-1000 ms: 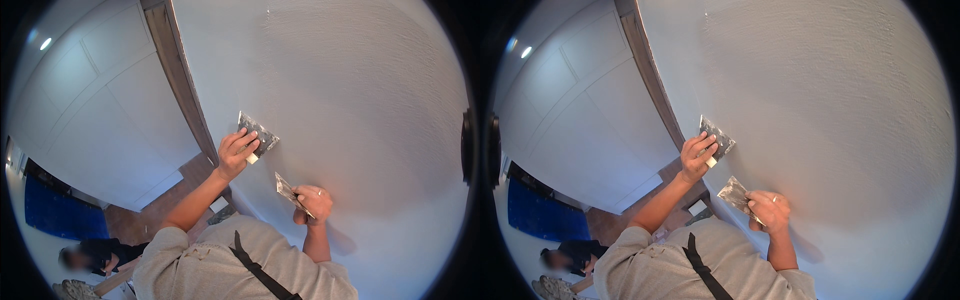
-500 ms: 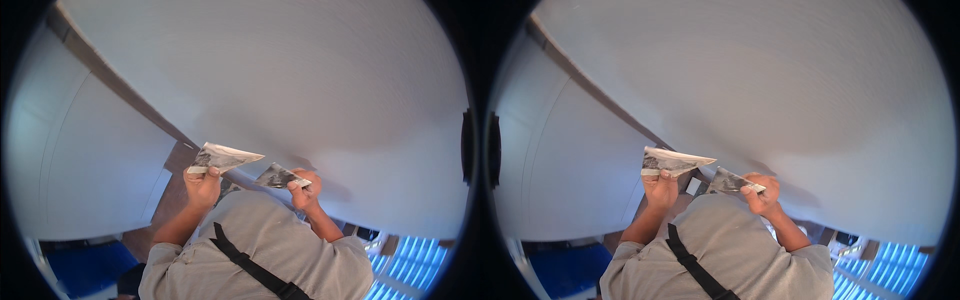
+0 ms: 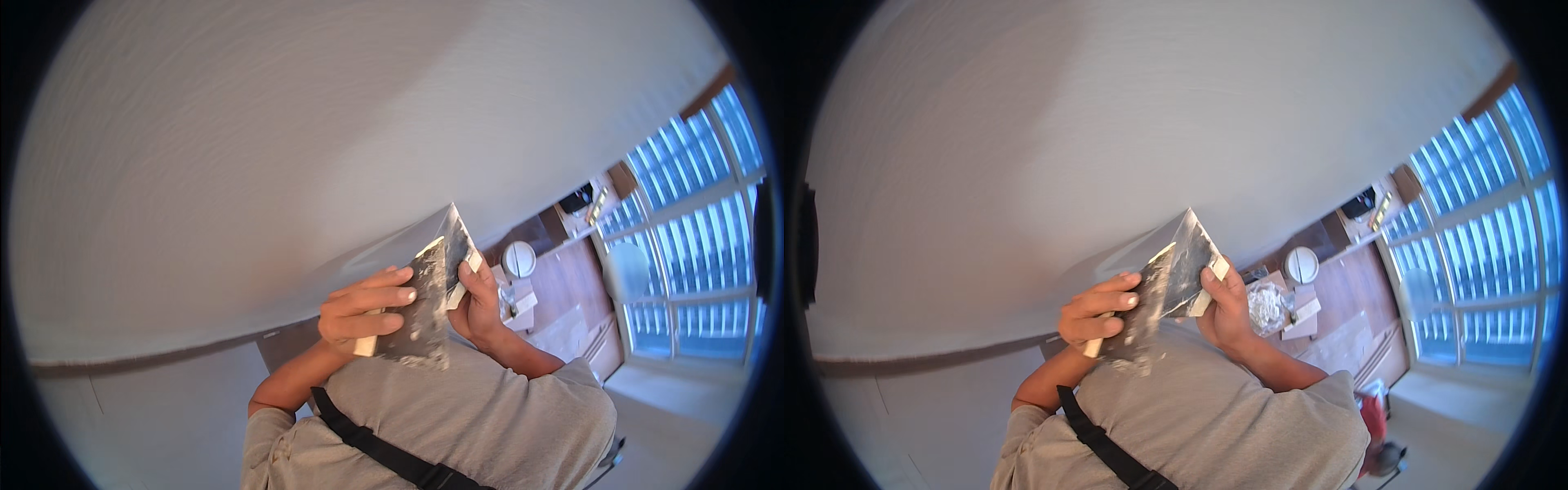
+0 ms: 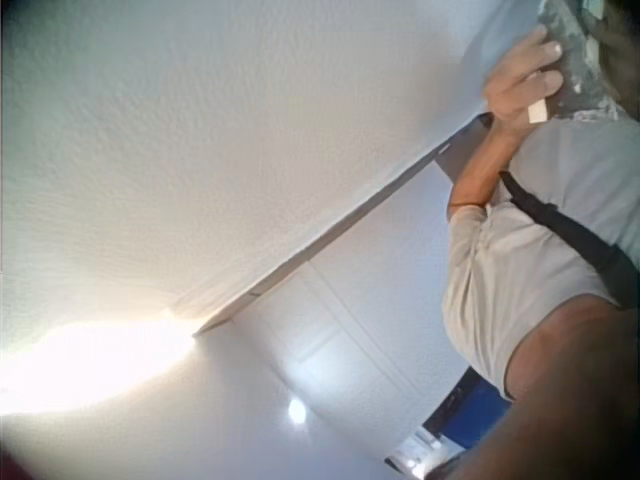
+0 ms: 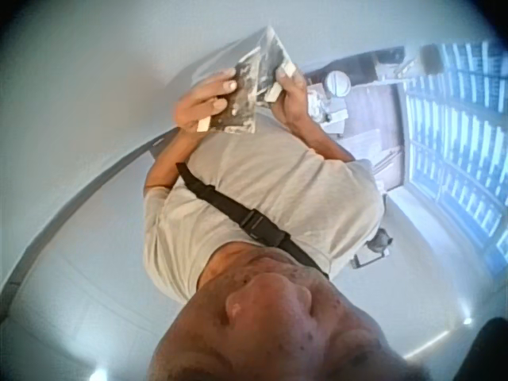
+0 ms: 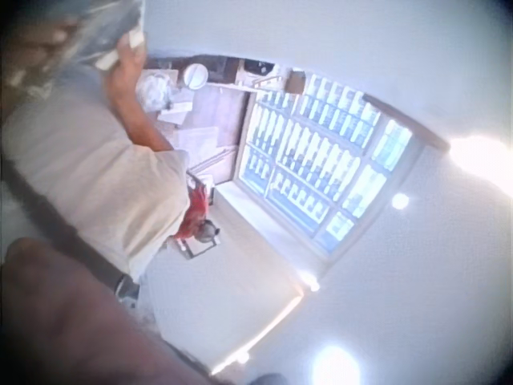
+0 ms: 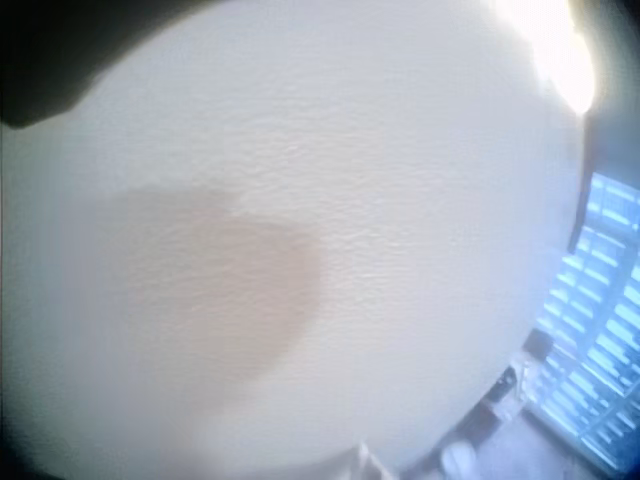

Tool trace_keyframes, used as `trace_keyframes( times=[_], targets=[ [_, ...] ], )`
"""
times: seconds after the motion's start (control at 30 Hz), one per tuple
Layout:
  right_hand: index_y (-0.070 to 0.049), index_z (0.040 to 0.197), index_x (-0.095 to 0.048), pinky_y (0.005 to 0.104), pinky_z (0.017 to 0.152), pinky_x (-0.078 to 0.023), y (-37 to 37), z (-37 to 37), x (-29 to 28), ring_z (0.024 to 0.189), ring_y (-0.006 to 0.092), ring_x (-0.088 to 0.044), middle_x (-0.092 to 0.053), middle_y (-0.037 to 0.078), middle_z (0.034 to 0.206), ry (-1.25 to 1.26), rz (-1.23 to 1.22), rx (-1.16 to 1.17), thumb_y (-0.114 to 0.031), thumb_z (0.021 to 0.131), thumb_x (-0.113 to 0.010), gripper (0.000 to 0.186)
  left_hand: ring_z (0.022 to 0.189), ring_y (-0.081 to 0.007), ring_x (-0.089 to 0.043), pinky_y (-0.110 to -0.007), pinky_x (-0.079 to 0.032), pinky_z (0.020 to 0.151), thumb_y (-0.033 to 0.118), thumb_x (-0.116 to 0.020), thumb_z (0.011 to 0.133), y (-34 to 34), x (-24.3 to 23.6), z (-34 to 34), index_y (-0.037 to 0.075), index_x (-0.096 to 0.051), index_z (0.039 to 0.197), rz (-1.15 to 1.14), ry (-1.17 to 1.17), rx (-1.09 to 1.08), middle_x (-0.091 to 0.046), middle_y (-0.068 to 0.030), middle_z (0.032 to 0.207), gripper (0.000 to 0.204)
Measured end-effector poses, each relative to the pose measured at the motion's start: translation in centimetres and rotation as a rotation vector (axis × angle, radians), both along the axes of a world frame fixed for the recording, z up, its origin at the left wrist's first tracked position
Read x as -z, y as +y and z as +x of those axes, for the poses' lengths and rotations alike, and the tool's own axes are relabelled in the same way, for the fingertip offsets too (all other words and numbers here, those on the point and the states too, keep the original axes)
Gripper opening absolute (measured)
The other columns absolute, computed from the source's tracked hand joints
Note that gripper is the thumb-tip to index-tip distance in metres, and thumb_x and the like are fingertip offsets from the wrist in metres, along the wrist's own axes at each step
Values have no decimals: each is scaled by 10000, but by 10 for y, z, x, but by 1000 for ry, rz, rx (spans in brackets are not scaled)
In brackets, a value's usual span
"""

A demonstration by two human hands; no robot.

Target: The person applies plaster to a wall using a spatula, transferring material from one spatula to another and smoothing it across the surface.

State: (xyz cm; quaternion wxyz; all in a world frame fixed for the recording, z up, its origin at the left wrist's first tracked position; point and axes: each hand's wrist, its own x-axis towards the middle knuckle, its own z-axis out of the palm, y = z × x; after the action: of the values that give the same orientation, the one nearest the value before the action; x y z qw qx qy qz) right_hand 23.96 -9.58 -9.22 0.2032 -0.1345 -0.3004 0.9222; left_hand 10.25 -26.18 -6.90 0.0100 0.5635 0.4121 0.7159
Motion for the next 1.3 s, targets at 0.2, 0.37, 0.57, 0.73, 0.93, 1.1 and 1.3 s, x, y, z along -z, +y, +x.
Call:
trace_keyframes(
  times=[0.2,0.37,0.57,0.73,0.93,1.1,1.3],
  targets=[
    [-17,1410,-503,382,982,-581,-50,-15,-4,1151,217,-688,-664,116,1297,-90,-117,164,-188,1094,-514,360,1256,-370,-665,-473,-548,1063,98,-767,877,-17,6,-48,102,-764,1102,-218,211,96,-734,-159,1259,225],
    [-25,1402,-511,422,992,-595,-51,-18,22,1172,249,-688,-660,136,1318,-7,-221,196,-214,1100,-502,356,1237,-311,-683,-428,-575,1043,58,-693,907,4,29,-83,113,-793,1095,-218,449,212,-739,-120,1268,220],
    [-24,1443,-477,428,1001,-595,-60,-22,33,1185,261,-686,-655,155,1320,-71,-151,371,-207,1100,-497,389,1281,-333,-654,-443,-545,1076,53,-735,897,21,58,-111,92,-777,1107,-234,459,300,-743,-150,1249,218],
    [-5,1457,-464,434,1030,-580,-65,-20,45,1205,268,-679,-645,173,1342,-19,-186,461,-191,1099,-486,404,1278,-361,-651,-437,-545,1076,33,-728,899,50,92,-133,34,-766,1131,-250,374,319,-736,-165,1257,235],
    [-23,1409,-512,406,876,-643,-47,18,29,986,264,-756,-728,147,1161,-16,-156,687,-206,1090,-504,368,1126,-314,-728,-401,-575,1001,-36,-683,913,59,112,-109,-6,-723,1171,-368,7,388,-759,-140,1173,263],
    [-38,1352,-540,400,877,-634,-13,53,81,997,232,-746,-720,117,1140,-20,-170,602,-209,1084,-522,318,1097,-239,-704,-375,-564,978,42,-607,1038,70,79,-66,-27,-596,1282,-674,-870,650,-706,-98,1204,254],
    [-40,1541,-395,435,1062,-551,-7,35,124,1278,245,-637,-616,126,1403,207,-193,318,-199,1077,-541,512,1128,-198,-680,-364,-576,948,185,-556,1085,107,92,-47,62,-585,1311,-853,-1319,1038,-683,-82,1258,260]
  ],
)
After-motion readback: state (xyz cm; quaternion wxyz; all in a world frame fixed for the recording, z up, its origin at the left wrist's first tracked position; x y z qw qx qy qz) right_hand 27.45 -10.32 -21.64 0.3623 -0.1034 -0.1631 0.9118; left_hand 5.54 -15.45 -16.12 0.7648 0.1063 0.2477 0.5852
